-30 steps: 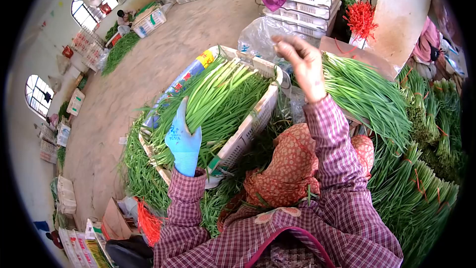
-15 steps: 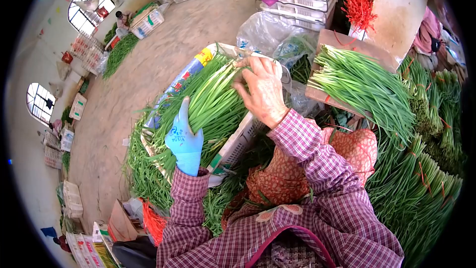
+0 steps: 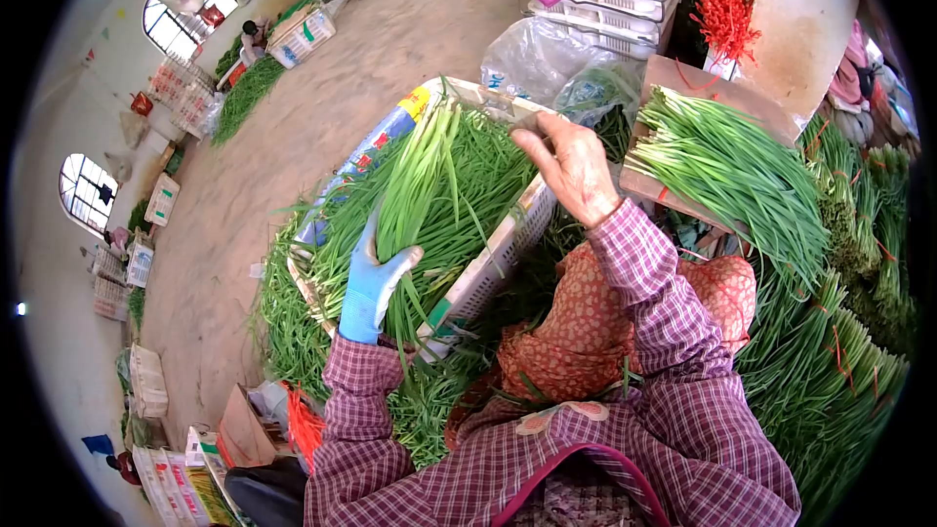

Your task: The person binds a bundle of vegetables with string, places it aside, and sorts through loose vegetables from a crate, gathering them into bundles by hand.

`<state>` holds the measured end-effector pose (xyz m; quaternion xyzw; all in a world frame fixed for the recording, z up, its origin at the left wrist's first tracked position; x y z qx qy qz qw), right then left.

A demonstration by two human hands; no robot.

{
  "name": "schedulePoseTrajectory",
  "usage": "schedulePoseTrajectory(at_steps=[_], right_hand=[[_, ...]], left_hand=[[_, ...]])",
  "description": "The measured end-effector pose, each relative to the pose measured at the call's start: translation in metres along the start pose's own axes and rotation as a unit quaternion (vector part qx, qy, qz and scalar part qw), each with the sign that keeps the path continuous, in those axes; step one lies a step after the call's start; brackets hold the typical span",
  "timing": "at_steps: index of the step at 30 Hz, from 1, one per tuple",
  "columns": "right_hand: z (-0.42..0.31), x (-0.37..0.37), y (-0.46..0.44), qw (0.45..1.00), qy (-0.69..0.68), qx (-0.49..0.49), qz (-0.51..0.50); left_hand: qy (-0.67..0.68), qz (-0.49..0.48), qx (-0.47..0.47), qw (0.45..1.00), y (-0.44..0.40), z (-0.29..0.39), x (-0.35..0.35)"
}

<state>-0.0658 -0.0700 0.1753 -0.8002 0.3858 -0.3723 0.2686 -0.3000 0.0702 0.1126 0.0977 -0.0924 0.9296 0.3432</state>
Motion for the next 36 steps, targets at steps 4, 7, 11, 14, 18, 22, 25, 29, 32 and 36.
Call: schedulePoseTrajectory(at_steps=[4, 7, 11, 14, 18, 22, 25, 29, 32, 36], right_hand=[[-0.034, -0.024, 0.001, 0.991, -0.117, -0.038, -0.042], [-0.034, -0.039, -0.001, 0.991, -0.123, -0.027, -0.052], [-0.025, -0.013, -0.017, 0.995, 0.051, 0.064, 0.052], [0.006, 0.001, -0.019, 0.988, 0.145, 0.033, 0.032], [-0.005, -0.024, -0.006, 0.994, 0.073, -0.015, -0.081], [-0.055, -0.066, 0.01, 0.985, -0.084, -0.01, -0.151], [-0.052, -0.076, 0.011, 0.986, -0.121, -0.031, -0.109], [-0.045, -0.074, 0.006, 0.99, -0.111, 0.007, -0.093], [-0.035, -0.055, -0.006, 0.998, 0.033, 0.054, -0.015], [-0.011, -0.043, -0.01, 0.992, 0.122, 0.046, 0.006]], left_hand=[[0.039, -0.001, 0.021, 0.999, 0.002, -0.005, -0.007], [0.036, -0.01, 0.032, 0.999, 0.004, -0.007, -0.009], [0.099, -0.078, 0.146, 0.981, 0.019, -0.02, -0.011], [0.208, -0.12, 0.174, 0.955, 0.029, -0.039, -0.01], [0.268, -0.149, 0.185, 0.934, 0.032, -0.045, -0.02], [0.232, -0.13, 0.211, 0.94, 0.036, -0.044, -0.03], [0.276, -0.163, 0.206, 0.924, 0.037, -0.05, -0.033], [0.314, -0.164, 0.208, 0.912, 0.042, -0.054, -0.027], [0.322, -0.192, 0.193, 0.907, 0.047, -0.046, -0.032], [0.318, -0.199, 0.206, 0.904, 0.052, -0.057, -0.034]])
Point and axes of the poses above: each hand's wrist, its own y-axis away from the middle knuckle, its own x-axis out of the back of the hand, z = x × y, the point moved 10 cm from there along -y, towards the middle knuckle, and after that the axes turned 3 degrees about x, right-handed, at the moved point
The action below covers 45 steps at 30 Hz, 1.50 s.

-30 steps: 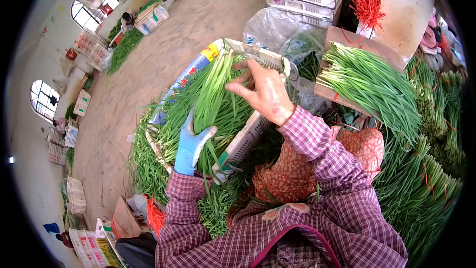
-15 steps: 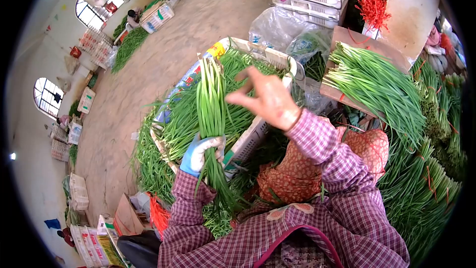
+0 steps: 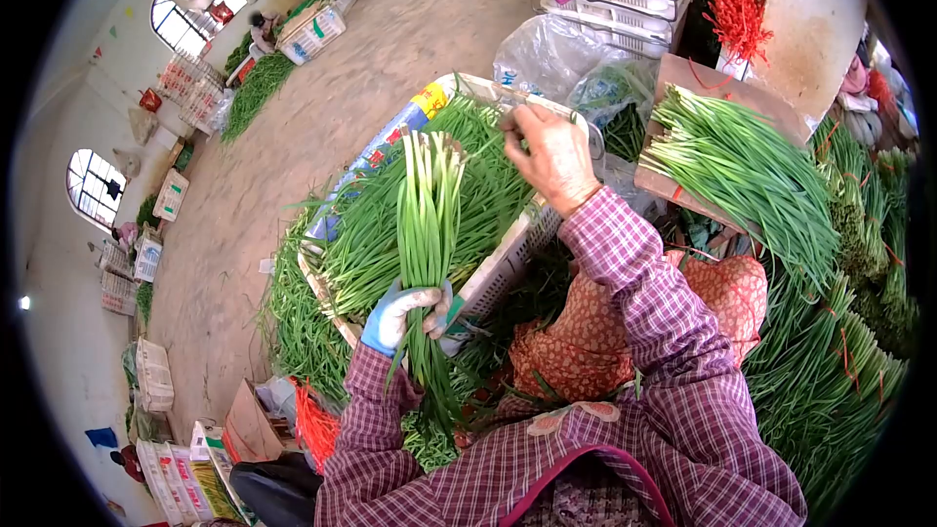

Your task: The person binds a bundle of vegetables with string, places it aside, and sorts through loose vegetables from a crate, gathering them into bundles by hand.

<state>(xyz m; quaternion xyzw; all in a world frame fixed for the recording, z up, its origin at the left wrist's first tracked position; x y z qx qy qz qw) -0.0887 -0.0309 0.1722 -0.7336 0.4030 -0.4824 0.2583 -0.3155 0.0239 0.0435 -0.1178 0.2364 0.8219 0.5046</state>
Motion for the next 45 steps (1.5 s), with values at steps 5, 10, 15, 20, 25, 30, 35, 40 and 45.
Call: schedulePoseTrajectory(at_steps=[5, 10, 15, 20, 25, 30, 35, 40, 45], right_hand=[[0.029, -0.001, 0.01, 0.998, 0.056, -0.005, 0.01], [0.016, 0.0, 0.011, 0.998, -0.034, -0.017, -0.053], [-0.041, -0.02, 0.013, 0.961, -0.249, -0.009, -0.117], [-0.04, -0.04, 0.025, 0.966, -0.207, -0.058, -0.143], [-0.012, -0.013, 0.007, 0.997, -0.076, 0.01, -0.029], [0.019, -0.012, 0.017, 0.989, -0.029, -0.047, -0.135], [-0.029, -0.051, 0.025, 0.891, -0.353, -0.083, -0.273], [-0.034, -0.076, 0.036, 0.832, -0.414, -0.143, -0.34], [-0.025, -0.07, 0.041, 0.84, -0.415, -0.153, -0.315]], left_hand=[[0.009, -0.018, -0.006, 1.0, 0.004, -0.01, 0.008], [-0.008, -0.03, -0.009, 0.999, 0.006, -0.01, 0.009], [0.019, -0.029, 0.007, 0.999, 0.002, -0.02, 0.008], [0.024, -0.065, -0.005, 0.998, 0.002, -0.014, -0.01], [-0.004, -0.084, -0.015, 0.996, 0.007, -0.013, -0.014], [0.023, -0.077, -0.004, 0.997, 0.01, -0.024, 0.005], [0.022, -0.061, -0.002, 0.998, 0.006, -0.015, -0.015], [0.005, -0.088, -0.012, 0.996, 0.008, -0.018, -0.011], [0.039, -0.106, 0.016, 0.993, 0.006, -0.025, -0.007]])
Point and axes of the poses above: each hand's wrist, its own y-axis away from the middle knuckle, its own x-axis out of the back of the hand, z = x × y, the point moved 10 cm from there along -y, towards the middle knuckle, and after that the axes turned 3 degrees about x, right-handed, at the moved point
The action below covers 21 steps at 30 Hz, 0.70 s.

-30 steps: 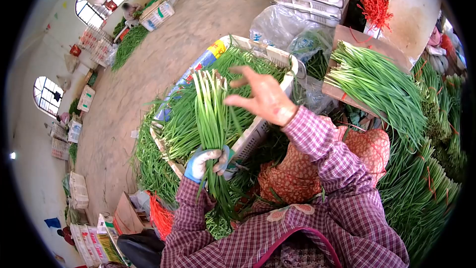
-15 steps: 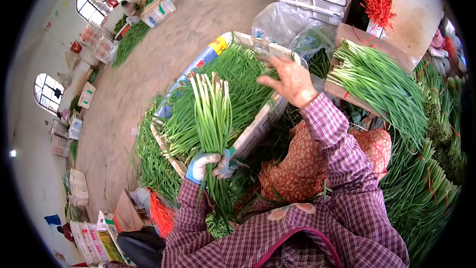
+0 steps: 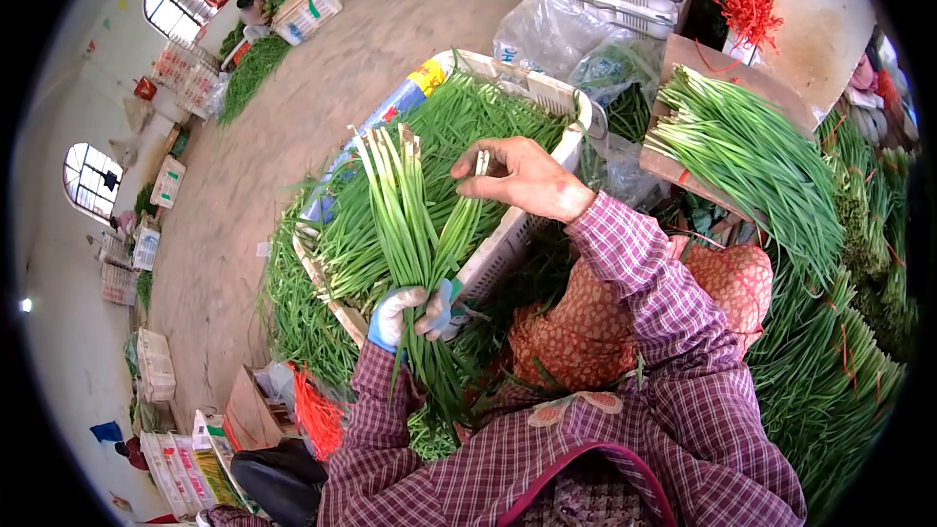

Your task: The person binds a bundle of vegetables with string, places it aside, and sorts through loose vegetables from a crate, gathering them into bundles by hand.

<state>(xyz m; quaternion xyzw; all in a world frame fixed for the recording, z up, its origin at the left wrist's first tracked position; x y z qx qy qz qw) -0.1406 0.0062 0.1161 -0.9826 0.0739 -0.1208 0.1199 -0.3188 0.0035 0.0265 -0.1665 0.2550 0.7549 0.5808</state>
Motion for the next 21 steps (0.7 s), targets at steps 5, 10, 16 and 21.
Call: schedulePoseTrajectory(at_steps=[5, 10, 16, 21], right_hand=[[-0.006, 0.013, -0.001, 0.988, -0.13, 0.027, 0.079], [-0.004, 0.066, 0.009, 0.975, -0.065, 0.067, 0.201], [-0.058, 0.055, 0.038, 0.884, 0.374, 0.139, 0.245], [-0.062, -0.029, 0.035, 0.952, 0.216, 0.15, 0.155]], left_hand=[[0.022, 0.017, -0.023, 0.999, 0.001, 0.0, 0.005], [0.052, 0.037, -0.03, 0.998, 0.004, 0.004, -0.001], [0.052, -0.099, -0.054, 0.992, -0.004, 0.007, -0.012], [0.047, 0.01, -0.064, 0.997, -0.006, 0.005, -0.005]])
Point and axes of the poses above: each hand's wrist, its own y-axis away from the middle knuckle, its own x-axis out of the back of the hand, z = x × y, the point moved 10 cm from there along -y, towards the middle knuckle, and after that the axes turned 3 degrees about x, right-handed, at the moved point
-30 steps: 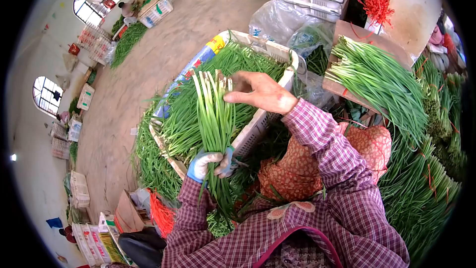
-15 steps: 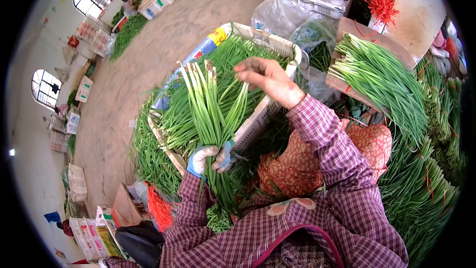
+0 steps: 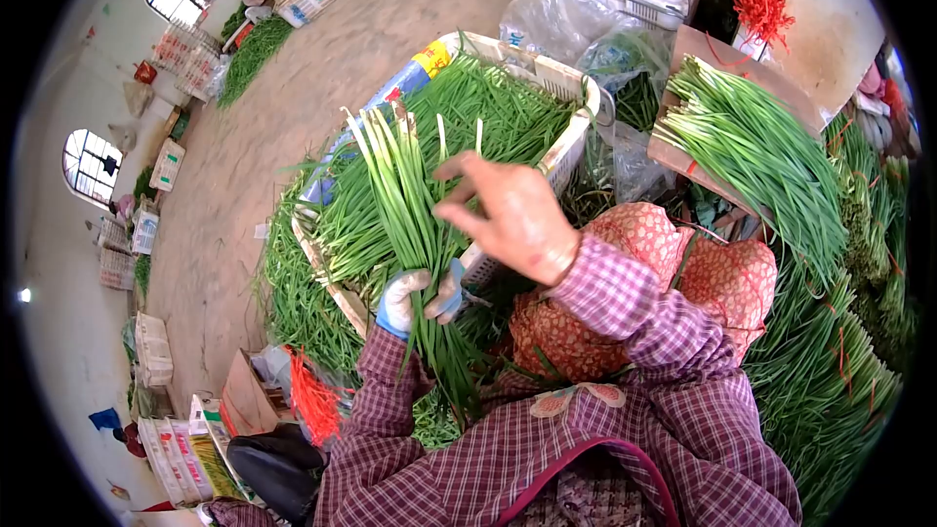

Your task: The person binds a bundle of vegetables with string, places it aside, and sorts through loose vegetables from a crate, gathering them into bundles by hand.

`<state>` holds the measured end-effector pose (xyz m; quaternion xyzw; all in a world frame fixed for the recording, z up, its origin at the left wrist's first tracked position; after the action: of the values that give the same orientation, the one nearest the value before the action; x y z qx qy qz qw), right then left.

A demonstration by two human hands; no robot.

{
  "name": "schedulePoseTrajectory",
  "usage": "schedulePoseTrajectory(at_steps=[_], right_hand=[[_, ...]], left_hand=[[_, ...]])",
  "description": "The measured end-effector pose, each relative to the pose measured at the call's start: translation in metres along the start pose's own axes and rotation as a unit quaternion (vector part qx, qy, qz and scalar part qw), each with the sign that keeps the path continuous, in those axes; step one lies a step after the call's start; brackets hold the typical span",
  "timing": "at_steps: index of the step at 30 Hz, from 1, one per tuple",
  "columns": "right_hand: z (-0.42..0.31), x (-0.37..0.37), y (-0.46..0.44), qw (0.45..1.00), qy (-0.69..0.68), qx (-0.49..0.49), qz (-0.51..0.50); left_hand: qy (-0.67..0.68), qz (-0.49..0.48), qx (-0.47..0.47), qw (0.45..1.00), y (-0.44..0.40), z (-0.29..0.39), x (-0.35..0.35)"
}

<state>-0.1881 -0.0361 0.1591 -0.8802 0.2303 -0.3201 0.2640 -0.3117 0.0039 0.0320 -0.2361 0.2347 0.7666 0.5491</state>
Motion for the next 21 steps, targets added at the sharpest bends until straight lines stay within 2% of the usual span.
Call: schedulePoseTrajectory(at_steps=[4, 7, 15, 19, 21], right_hand=[[0.012, -0.02, 0.002, 0.997, -0.059, -0.038, 0.007], [0.024, -0.022, 0.002, 0.992, -0.112, -0.06, -0.008], [0.017, -0.023, 0.0, 0.998, -0.048, -0.028, 0.007], [0.022, -0.027, 0.002, 0.995, -0.072, -0.068, -0.015], [0.014, -0.009, -0.003, 0.999, -0.017, 0.011, 0.045]], left_hand=[[0.037, 0.036, -0.023, 0.998, 0.002, -0.002, 0.002], [0.046, 0.026, -0.025, 0.998, 0.003, -0.002, 0.001], [-0.014, 0.028, -0.001, 1.0, 0.0, -0.006, 0.002], [-0.021, 0.005, 0.001, 1.0, -0.002, -0.007, -0.002], [-0.025, 0.024, -0.005, 0.999, 0.001, -0.006, 0.003]])
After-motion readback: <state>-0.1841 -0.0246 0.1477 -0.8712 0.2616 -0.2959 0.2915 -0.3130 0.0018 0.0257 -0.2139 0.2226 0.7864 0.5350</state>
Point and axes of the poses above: each hand's wrist, its own y-axis away from the middle knuckle, its own x-axis out of the back of the hand, z = x × y, the point moved 10 cm from there along -y, towards the middle knuckle, and after that the axes turned 3 degrees about x, right-handed, at the moved point
